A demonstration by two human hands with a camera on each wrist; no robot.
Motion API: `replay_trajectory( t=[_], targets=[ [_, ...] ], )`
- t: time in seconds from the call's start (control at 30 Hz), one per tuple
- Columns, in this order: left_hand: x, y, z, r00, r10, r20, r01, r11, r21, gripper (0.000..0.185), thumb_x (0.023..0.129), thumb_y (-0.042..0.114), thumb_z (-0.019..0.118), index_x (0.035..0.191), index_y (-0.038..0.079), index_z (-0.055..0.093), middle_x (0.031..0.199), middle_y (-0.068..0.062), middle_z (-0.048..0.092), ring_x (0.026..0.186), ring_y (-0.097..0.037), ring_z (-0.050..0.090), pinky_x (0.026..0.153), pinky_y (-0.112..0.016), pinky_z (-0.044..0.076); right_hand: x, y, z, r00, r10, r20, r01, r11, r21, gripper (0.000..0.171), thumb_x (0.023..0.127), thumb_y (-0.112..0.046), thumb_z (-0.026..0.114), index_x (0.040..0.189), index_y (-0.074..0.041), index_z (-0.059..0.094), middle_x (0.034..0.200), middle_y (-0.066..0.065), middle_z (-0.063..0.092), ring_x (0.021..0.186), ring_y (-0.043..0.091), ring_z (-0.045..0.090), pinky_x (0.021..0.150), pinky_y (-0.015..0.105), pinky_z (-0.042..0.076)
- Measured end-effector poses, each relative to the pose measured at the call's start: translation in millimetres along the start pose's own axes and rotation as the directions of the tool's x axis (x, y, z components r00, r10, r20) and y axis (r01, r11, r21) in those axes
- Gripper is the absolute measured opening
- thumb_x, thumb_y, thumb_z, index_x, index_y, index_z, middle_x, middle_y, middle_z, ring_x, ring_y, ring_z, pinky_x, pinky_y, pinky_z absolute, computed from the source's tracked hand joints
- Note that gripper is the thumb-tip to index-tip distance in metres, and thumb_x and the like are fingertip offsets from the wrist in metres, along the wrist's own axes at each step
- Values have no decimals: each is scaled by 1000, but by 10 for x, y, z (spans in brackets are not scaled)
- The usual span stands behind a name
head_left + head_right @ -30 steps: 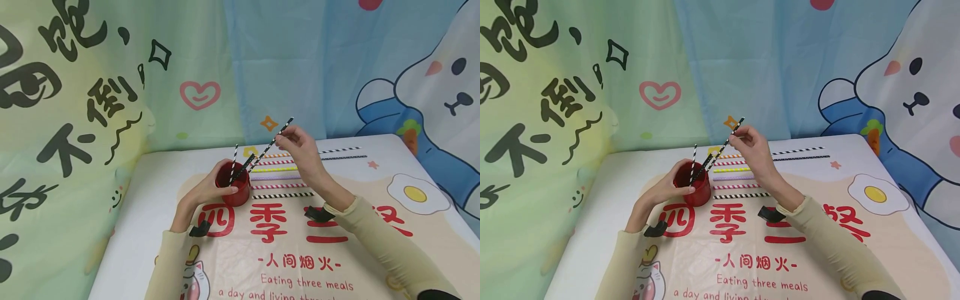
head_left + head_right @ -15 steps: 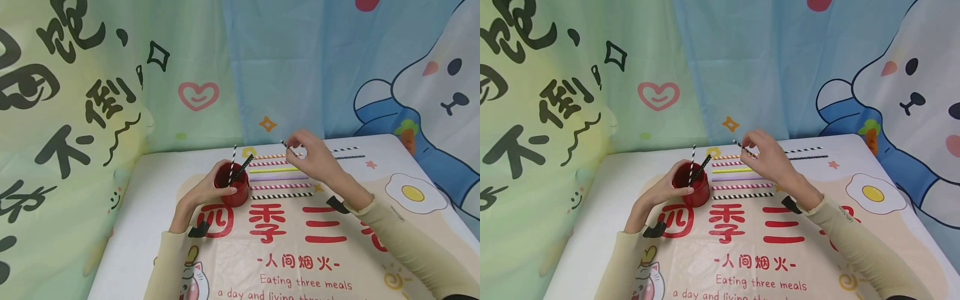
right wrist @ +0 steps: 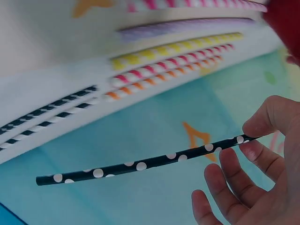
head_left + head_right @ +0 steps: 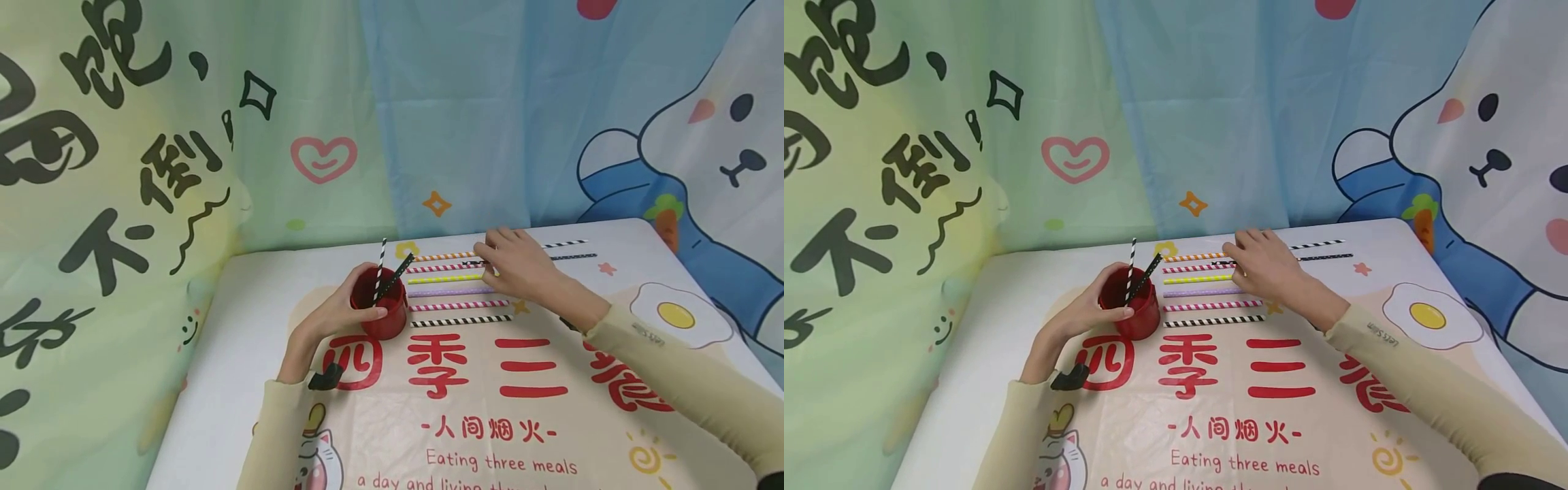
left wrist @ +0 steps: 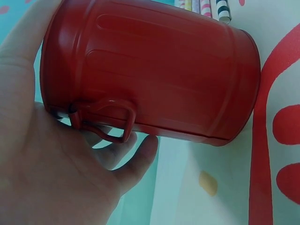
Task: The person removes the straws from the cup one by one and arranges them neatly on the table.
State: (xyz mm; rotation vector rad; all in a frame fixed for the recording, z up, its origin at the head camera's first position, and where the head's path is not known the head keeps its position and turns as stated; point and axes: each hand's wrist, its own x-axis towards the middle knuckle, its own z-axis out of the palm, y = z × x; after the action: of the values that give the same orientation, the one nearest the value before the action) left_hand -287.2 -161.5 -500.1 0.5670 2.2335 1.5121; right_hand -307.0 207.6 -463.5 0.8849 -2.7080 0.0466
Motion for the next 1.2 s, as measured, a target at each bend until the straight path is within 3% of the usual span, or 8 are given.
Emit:
replay_trajectory(
  t=[0.37,0.7,0.83,1.2],
  targets=[
    [6,-28,6,1000,1,-7,-1,1000,2,82,85,28,79,150,33,29,143,2,46,134,-24,44,94,-41,57,-191,395,324,987,58,152,-53,998,-39,25,86,-16,64,110,-8,61,99,13,59,93,32,53,87,52,47],
    [2,-22,-8,1000,5,-5,-5,1000,5,83,85,28,79,150,32,29,144,0,46,134,-24,44,94,-41,57,-348,776,566,937,167,307,-153,986,-69,41,86,-18,66,125,-6,62,113,18,63,107,38,56,97,61,44],
    [3,-22,-13,1000,15,5,-15,1000,-7,83,85,26,79,151,30,28,144,-2,46,134,-26,45,97,-41,56,-395,856,616,931,174,322,-160,985,-71,42,87,-21,69,125,-6,63,114,18,63,109,38,56,98,62,45],
    [-3,-6,-11,1000,11,6,-11,1000,-9,82,86,25,78,150,30,28,144,-2,46,134,-25,44,96,-41,56,-431,905,653,936,170,308,-162,985,-51,20,87,-16,68,106,-9,67,102,14,64,99,36,57,91,59,47]
  ],
)
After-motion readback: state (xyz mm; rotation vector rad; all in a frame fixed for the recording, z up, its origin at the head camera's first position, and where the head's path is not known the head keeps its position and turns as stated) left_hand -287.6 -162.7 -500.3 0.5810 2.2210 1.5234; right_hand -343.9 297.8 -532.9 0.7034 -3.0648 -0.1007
